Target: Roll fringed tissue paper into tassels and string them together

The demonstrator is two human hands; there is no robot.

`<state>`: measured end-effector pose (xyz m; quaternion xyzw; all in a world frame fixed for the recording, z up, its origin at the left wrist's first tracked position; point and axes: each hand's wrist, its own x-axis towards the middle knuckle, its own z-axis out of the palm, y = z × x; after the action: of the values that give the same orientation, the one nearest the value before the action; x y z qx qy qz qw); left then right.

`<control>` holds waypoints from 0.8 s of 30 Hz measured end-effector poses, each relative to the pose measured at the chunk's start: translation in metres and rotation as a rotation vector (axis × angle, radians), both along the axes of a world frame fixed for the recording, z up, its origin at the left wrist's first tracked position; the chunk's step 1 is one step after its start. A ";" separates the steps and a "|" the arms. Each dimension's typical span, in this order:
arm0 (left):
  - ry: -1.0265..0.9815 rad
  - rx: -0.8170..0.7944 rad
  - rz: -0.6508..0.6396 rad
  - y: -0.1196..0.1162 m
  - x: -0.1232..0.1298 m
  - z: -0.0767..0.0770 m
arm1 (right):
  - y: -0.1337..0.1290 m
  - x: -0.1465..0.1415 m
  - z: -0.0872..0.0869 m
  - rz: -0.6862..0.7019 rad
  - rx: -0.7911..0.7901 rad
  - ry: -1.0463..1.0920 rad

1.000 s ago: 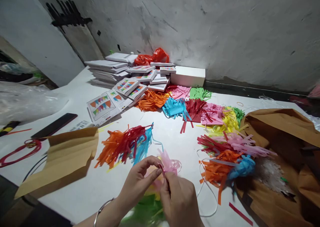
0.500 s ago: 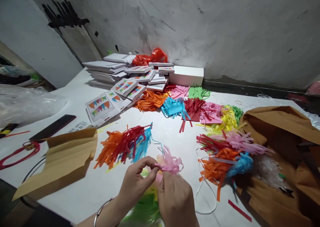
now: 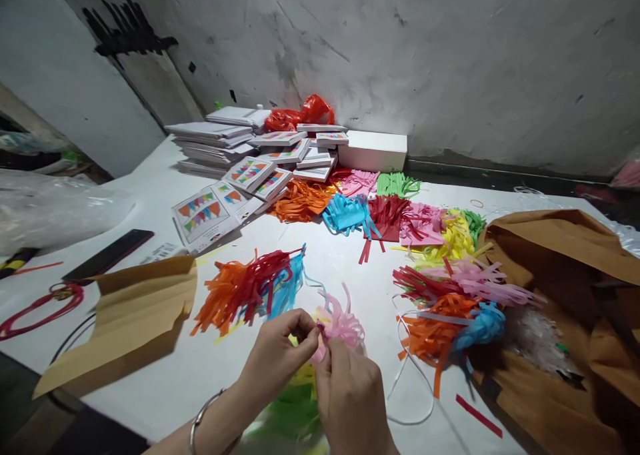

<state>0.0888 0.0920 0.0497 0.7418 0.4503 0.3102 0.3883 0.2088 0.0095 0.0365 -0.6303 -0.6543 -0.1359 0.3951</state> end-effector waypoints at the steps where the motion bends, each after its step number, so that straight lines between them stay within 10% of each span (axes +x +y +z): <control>1: 0.003 0.006 -0.004 0.000 0.000 0.000 | 0.000 0.000 0.001 0.005 -0.003 0.002; 24: 0.083 0.348 -0.175 -0.002 -0.004 -0.014 | 0.000 0.003 -0.003 0.011 -0.090 0.096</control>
<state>0.0851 0.0904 0.0352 0.8462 0.3394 0.3174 0.2610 0.2116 0.0091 0.0334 -0.6495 -0.6436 -0.0736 0.3981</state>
